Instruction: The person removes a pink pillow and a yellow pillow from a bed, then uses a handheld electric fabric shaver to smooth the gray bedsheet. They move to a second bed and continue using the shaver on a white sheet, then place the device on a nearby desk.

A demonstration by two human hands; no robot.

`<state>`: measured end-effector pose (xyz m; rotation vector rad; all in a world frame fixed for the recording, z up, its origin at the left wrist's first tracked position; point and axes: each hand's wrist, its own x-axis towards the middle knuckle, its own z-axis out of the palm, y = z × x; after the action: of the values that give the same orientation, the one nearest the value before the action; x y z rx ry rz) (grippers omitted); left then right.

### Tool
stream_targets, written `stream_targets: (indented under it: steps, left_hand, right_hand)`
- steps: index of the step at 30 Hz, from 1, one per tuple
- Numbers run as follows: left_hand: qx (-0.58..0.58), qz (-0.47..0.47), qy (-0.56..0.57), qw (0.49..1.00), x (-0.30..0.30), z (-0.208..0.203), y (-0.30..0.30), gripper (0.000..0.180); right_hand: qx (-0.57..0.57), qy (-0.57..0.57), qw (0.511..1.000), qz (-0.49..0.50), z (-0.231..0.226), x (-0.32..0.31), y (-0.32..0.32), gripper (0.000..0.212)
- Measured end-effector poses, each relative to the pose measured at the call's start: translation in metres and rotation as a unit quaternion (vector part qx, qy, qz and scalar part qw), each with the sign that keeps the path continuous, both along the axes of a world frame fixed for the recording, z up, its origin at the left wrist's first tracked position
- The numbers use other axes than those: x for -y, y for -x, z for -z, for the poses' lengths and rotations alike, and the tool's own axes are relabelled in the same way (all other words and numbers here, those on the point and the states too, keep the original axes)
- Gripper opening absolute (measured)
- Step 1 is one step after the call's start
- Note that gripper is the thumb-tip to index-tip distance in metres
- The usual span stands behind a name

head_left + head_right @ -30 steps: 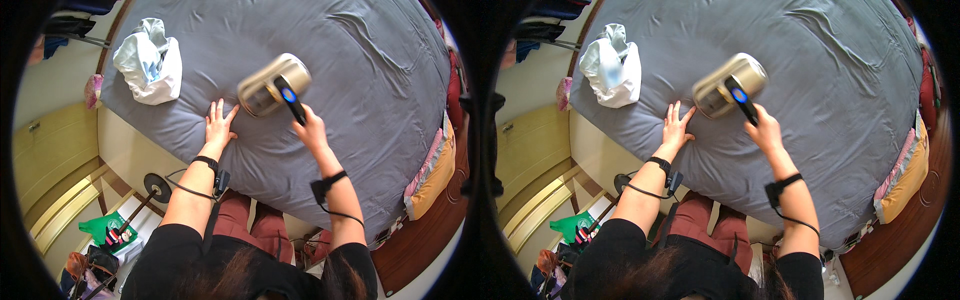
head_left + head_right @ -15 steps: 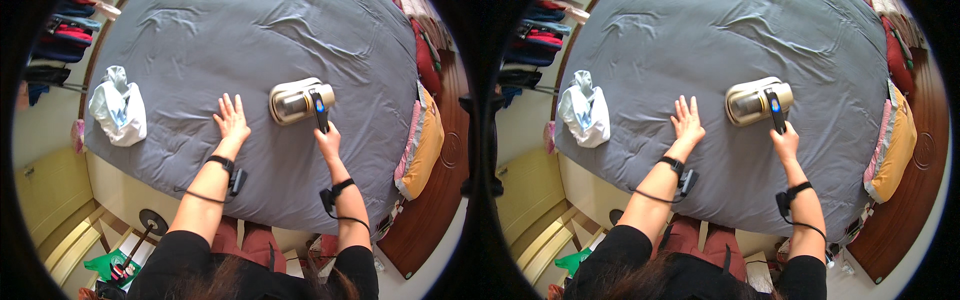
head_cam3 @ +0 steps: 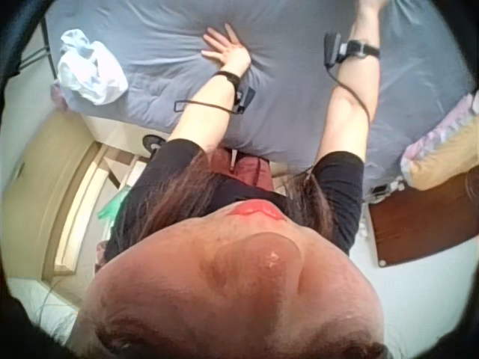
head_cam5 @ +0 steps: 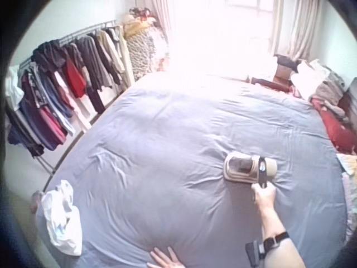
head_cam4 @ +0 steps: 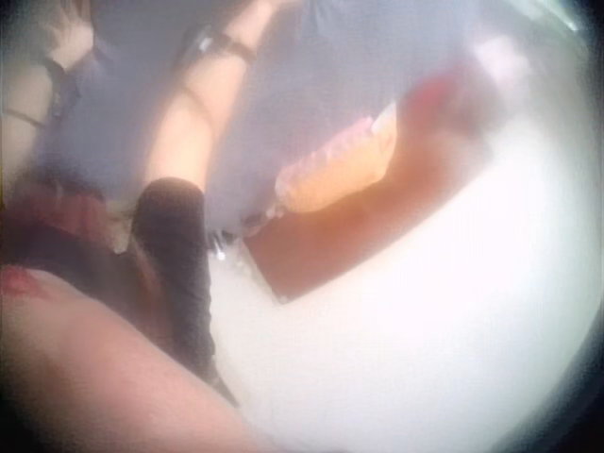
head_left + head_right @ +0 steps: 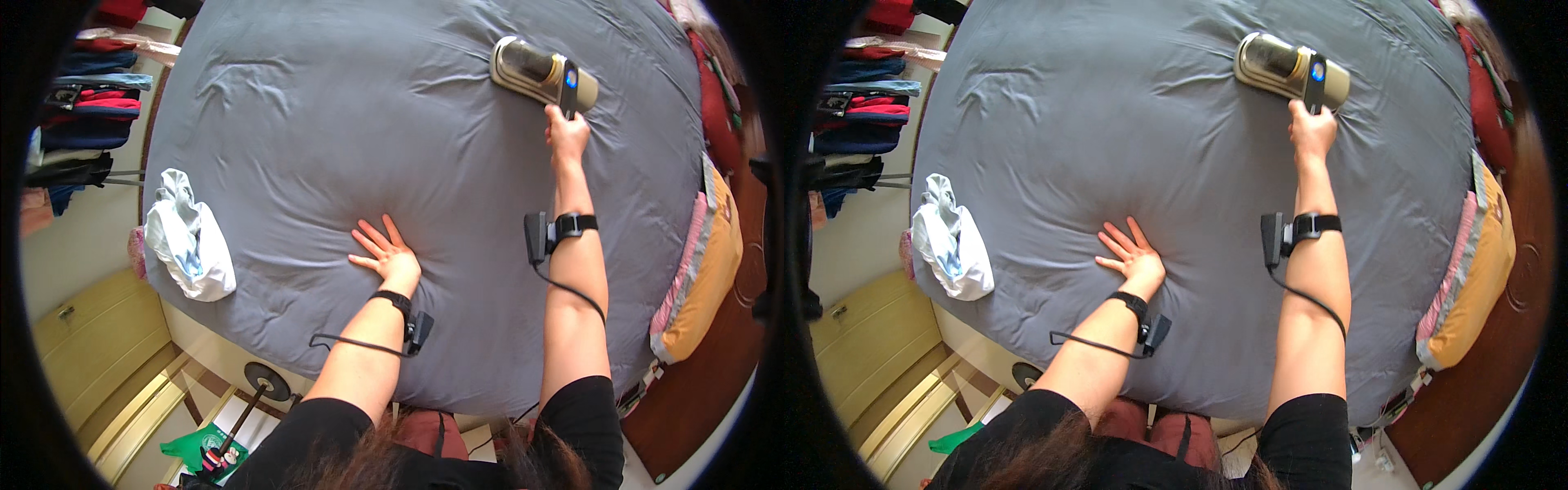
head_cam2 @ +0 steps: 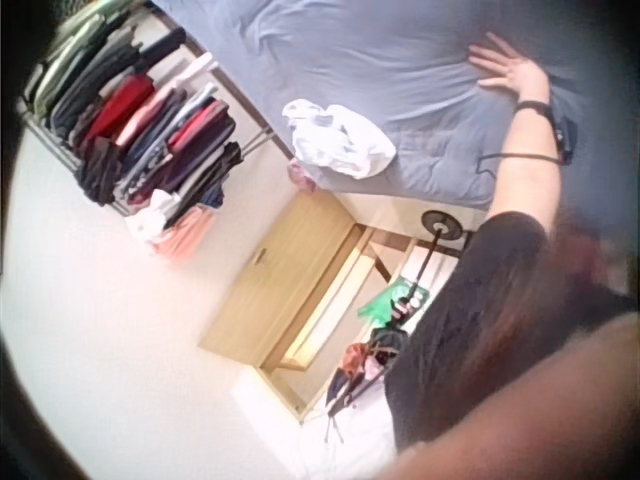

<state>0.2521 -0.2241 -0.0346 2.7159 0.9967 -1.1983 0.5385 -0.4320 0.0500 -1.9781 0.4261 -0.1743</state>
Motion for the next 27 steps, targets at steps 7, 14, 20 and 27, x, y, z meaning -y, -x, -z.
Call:
stream_targets:
  steps: [7, 14, 20, 27]
  left_hand:
    - [0.032, 0.037, -0.039, 0.998, 0.013, 0.007, 0.008, 0.079]
    - [0.071, 0.023, -0.084, 0.994, 0.004, 0.005, 0.004, 0.085]
    - [0.058, -0.023, -0.036, 0.997, -0.005, 0.009, 0.001, 0.091]
    - [0.058, -0.033, -0.052, 0.996, -0.008, 0.003, -0.010, 0.102]
  right_hand:
    - [0.100, 0.037, 0.993, -0.047, 0.000, -0.084, -0.038, 0.031]
    - [0.004, 0.197, 0.945, -0.263, 0.006, -0.079, 0.032, 0.044]
    - [0.041, 0.249, 0.968, -0.003, -0.005, 0.104, 0.044, 0.047]
    - [-0.011, -0.019, 0.979, 0.202, -0.001, 0.232, 0.094, 0.029]
